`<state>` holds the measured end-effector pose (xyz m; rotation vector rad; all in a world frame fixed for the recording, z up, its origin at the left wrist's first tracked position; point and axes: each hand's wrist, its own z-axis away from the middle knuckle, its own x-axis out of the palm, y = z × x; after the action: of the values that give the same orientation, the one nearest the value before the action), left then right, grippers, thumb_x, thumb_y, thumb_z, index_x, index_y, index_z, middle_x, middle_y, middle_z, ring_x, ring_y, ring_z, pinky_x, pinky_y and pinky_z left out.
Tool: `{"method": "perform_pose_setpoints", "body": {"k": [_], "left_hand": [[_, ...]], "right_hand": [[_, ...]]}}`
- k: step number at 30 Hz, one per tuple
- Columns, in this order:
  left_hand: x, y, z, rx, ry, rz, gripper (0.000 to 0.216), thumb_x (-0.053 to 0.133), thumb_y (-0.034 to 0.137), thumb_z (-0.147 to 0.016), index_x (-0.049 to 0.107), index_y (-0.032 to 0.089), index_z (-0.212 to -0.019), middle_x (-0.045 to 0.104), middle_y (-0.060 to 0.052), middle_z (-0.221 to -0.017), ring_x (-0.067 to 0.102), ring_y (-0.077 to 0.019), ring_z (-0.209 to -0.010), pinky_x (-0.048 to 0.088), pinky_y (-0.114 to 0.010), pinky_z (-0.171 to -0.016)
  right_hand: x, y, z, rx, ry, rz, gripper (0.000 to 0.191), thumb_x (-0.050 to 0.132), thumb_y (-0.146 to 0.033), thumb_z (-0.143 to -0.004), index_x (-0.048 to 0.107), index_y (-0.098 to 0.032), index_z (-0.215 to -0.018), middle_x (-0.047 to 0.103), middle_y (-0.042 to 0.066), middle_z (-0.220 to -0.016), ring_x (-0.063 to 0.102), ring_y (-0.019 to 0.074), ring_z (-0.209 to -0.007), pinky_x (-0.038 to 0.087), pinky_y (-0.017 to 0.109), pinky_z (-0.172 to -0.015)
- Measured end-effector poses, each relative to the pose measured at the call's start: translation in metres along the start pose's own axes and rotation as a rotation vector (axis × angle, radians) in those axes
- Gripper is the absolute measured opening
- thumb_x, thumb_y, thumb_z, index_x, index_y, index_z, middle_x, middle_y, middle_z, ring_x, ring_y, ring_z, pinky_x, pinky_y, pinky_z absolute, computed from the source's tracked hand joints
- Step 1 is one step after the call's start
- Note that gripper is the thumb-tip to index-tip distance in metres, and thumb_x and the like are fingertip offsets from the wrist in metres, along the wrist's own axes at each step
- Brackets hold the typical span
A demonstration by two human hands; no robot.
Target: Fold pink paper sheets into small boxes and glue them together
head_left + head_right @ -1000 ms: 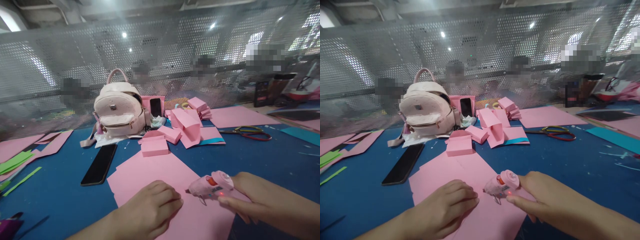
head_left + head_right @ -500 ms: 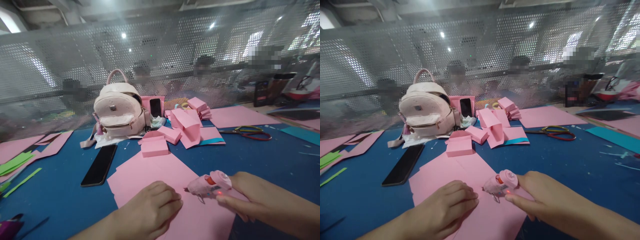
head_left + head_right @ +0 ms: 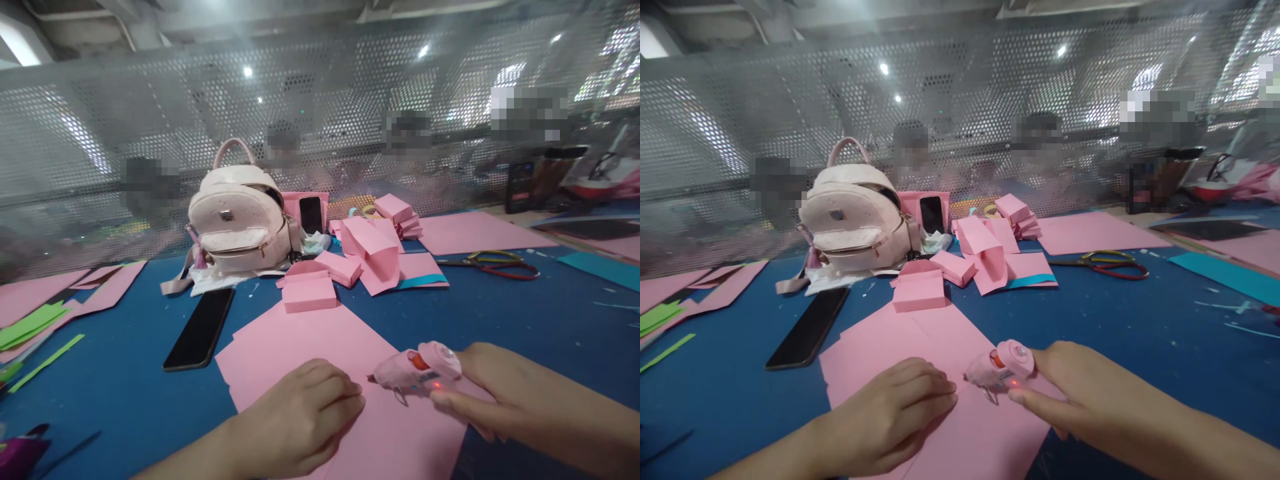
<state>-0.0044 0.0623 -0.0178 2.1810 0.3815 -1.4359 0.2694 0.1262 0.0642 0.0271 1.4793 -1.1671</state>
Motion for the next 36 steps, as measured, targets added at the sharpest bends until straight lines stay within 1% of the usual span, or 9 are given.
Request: {"method": "perform_pose_setpoints", "body": {"k": [1,3,6,10,15,24,30,33,36], "left_hand": [[0.000,0.000,0.000,0.001,-0.001,0.001,0.038,0.048,0.010,-0.093,0.053,0.006,-0.130,0.065,-0.016,-0.120,0.059,-0.0263,-0.108,0.048,-0.041,-0.100],[0.000,0.000,0.001,0.006,0.003,0.002,0.037,0.048,0.010,-0.093,0.054,0.006,-0.129,0.065,-0.016,-0.120,0.059,-0.0260,-0.107,0.048,-0.040,-0.100],[0.000,0.000,0.001,0.013,0.007,0.000,0.037,0.049,0.010,-0.092,0.054,0.005,-0.129,0.066,-0.016,-0.119,0.059,-0.0262,-0.107,0.048,-0.041,-0.100],[0.000,0.000,0.000,0.017,0.008,-0.006,0.037,0.049,0.010,-0.092,0.054,0.004,-0.129,0.066,-0.017,-0.118,0.059,-0.0266,-0.106,0.048,-0.041,-0.099],[0.001,-0.001,0.000,0.019,0.022,-0.012,0.037,0.049,0.010,-0.092,0.054,0.005,-0.129,0.065,-0.016,-0.118,0.059,-0.0260,-0.106,0.048,-0.041,-0.099],[0.001,0.000,0.001,0.018,0.025,-0.021,0.036,0.049,0.012,-0.093,0.054,0.005,-0.128,0.066,-0.016,-0.118,0.060,-0.0263,-0.106,0.048,-0.040,-0.099],[0.002,-0.002,0.001,0.019,0.027,-0.016,0.035,0.047,0.012,-0.094,0.054,0.006,-0.128,0.065,-0.016,-0.119,0.059,-0.0256,-0.106,0.048,-0.040,-0.098],[0.002,-0.003,0.001,0.025,0.030,-0.015,0.035,0.047,0.012,-0.094,0.053,0.006,-0.128,0.065,-0.016,-0.118,0.059,-0.0261,-0.106,0.049,-0.040,-0.097],[0.002,-0.002,0.001,0.021,0.026,-0.019,0.035,0.046,0.012,-0.094,0.052,0.007,-0.129,0.065,-0.016,-0.118,0.060,-0.0261,-0.106,0.049,-0.040,-0.097]], "right_hand": [[0.001,0.001,0.000,0.028,-0.043,0.015,0.038,0.043,-0.047,-0.097,0.068,-0.019,-0.086,0.058,-0.002,-0.054,0.054,0.0147,-0.051,0.031,0.024,-0.048],[0.002,0.003,0.002,0.100,-0.102,0.044,0.047,0.038,-0.050,-0.098,0.066,-0.019,-0.076,0.058,0.000,-0.056,0.054,0.0157,-0.053,0.031,0.026,-0.050],[0.004,0.008,0.003,0.137,-0.075,0.070,0.056,0.037,-0.055,-0.098,0.055,-0.019,-0.058,0.058,0.002,-0.056,0.054,0.0156,-0.054,0.032,0.027,-0.052],[0.008,0.013,0.001,0.114,-0.029,0.097,0.054,0.040,-0.058,-0.096,0.056,-0.020,-0.061,0.061,0.002,-0.057,0.055,0.0167,-0.053,0.032,0.028,-0.052],[0.011,0.016,0.002,0.149,-0.061,0.079,0.052,0.039,-0.056,-0.095,0.056,-0.020,-0.062,0.061,0.001,-0.055,0.057,0.0163,-0.052,0.032,0.027,-0.050],[0.002,0.004,0.001,0.097,-0.068,0.136,0.053,0.036,-0.054,-0.096,0.056,-0.020,-0.061,0.061,0.002,-0.060,0.058,0.0179,-0.056,0.035,0.028,-0.054],[0.006,0.011,0.005,0.184,-0.030,0.128,0.056,0.039,-0.058,-0.094,0.054,-0.020,-0.056,0.059,0.002,-0.055,0.054,0.0169,-0.052,0.031,0.029,-0.052],[0.008,0.012,0.007,0.230,-0.003,0.111,0.056,0.039,-0.060,-0.093,0.056,-0.020,-0.057,0.061,0.004,-0.055,0.057,0.0185,-0.054,0.034,0.029,-0.053],[0.007,0.009,0.007,0.239,-0.022,0.105,0.056,0.038,-0.062,-0.093,0.058,-0.020,-0.062,0.063,0.004,-0.058,0.059,0.0195,-0.056,0.036,0.029,-0.055]]}}
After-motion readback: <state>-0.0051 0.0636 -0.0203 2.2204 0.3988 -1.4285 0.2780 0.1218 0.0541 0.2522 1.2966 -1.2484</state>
